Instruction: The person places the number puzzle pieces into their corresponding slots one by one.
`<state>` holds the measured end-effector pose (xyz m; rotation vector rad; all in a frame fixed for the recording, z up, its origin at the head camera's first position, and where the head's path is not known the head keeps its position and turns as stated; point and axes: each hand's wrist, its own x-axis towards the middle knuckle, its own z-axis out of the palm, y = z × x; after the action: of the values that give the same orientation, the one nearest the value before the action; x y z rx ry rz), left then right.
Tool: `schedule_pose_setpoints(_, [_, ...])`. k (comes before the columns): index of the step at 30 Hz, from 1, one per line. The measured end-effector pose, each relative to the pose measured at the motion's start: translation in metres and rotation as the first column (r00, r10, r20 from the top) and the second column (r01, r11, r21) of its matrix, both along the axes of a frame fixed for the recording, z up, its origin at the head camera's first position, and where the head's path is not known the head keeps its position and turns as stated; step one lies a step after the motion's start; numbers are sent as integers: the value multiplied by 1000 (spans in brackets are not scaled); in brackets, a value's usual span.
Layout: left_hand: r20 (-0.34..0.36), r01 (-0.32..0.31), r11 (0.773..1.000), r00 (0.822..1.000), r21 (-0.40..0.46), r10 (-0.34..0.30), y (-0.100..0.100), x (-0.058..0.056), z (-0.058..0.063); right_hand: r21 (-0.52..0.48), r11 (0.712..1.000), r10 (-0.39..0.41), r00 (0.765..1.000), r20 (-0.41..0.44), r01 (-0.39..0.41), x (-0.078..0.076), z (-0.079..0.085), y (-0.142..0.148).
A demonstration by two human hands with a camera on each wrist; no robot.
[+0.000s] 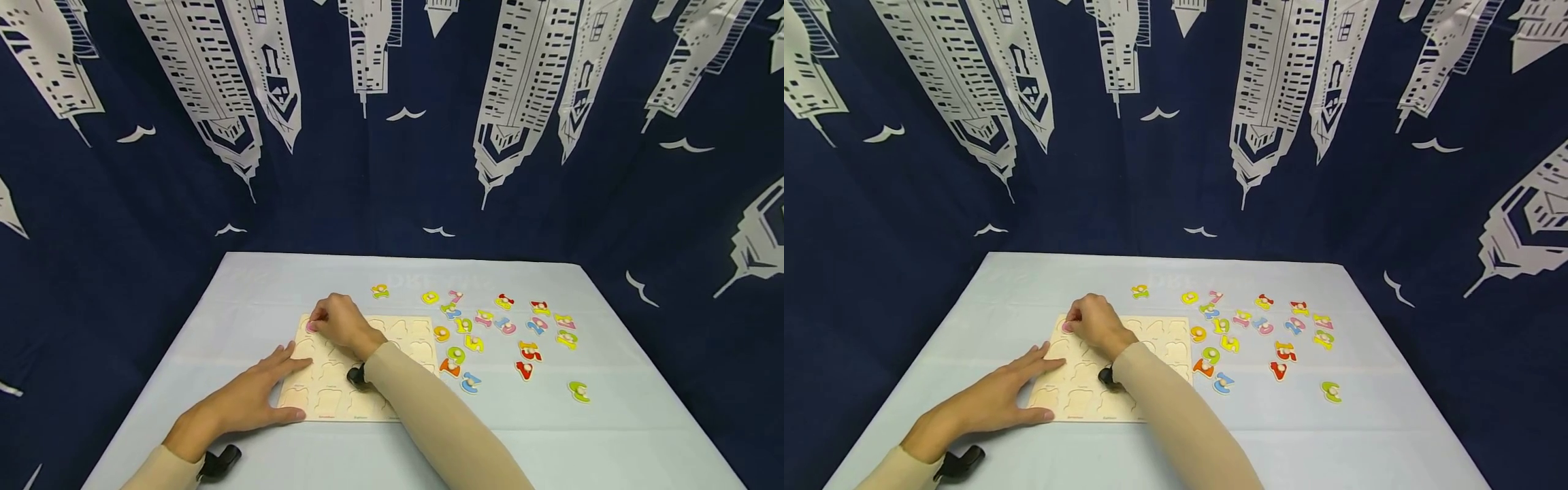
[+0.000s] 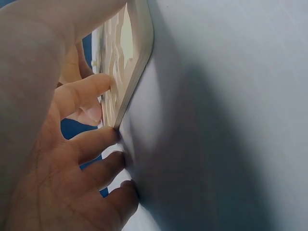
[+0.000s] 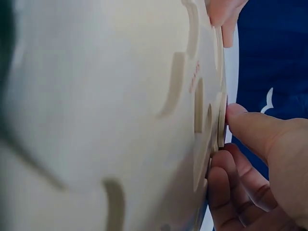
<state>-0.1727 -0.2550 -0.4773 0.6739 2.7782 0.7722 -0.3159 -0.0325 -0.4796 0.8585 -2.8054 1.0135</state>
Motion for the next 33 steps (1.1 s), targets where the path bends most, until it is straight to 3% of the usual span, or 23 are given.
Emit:
schedule_pose_setpoints(9, [-17, 0, 1000, 1000, -7, -1, 2, -2, 1, 81, 994, -77, 997, 26, 75, 2, 3, -8])
schedule_pose_setpoints(15, [-17, 8, 1000, 1000, 4, -8, 2, -2, 2, 82, 992, -99, 993, 65, 94, 2, 6, -9])
schedule_pose_setpoints(24, [-29, 12, 1000, 1000, -4, -12, 3, -1, 2, 114, 993, -51, 998, 45, 45, 4, 7, -1])
schedule_pose_setpoints(33, [-18, 4, 1000, 1000, -24, -4, 2, -2, -1, 136, 991, 4, 1000, 10, -5, 12, 9, 25])
